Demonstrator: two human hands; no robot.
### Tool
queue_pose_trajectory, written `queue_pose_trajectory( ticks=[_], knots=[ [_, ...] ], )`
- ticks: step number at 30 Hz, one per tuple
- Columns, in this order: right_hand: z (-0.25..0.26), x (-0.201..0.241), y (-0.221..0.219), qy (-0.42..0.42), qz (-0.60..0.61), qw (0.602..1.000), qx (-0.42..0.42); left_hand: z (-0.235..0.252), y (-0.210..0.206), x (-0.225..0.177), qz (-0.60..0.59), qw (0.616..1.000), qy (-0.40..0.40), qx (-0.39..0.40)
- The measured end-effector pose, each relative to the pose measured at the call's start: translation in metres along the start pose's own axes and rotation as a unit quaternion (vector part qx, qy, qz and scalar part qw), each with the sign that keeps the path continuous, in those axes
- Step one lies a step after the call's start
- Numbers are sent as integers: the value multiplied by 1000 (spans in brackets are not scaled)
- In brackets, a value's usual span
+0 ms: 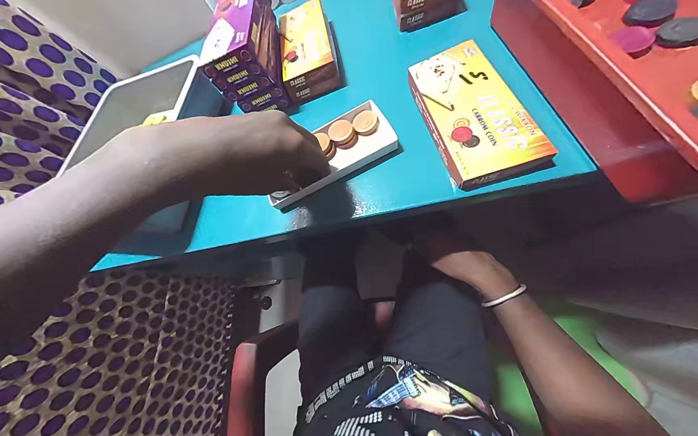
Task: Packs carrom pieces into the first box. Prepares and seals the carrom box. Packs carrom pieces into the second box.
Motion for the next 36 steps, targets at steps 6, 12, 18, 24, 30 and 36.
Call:
queue_pose_trajectory(
  ticks=[6,12,18,24,30,36],
  knots=[
    [2,1,4,-2,-10,1000,11,5,2,-4,-2,999,37,13],
    [2,1,4,12,-12,1000,-18,-3,0,3,-4,1000,-18,-23],
    [4,0,2,4,-13,1000,11,7,40,-55,48,994,53,-82],
    [2,0,2,-17,7,999,40,27,20,-43,28,996,71,-49],
    [3,0,2,0,-10,1000,14,30,20,-38,9,998,38,-46],
    [2,1,6,-6,-2,1000,20,28,19,-37,-1,999,10,-43]
  ],
)
Point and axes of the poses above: each hand's wrist, its own z-axis towards the middle knuckle, its own y-axis out of the back of the hand, x = y × z, the point moved 7 cm from there along z, towards the middle knuckle, and after that the axes turned 15 degrees about -z, right-handed, at the moved point
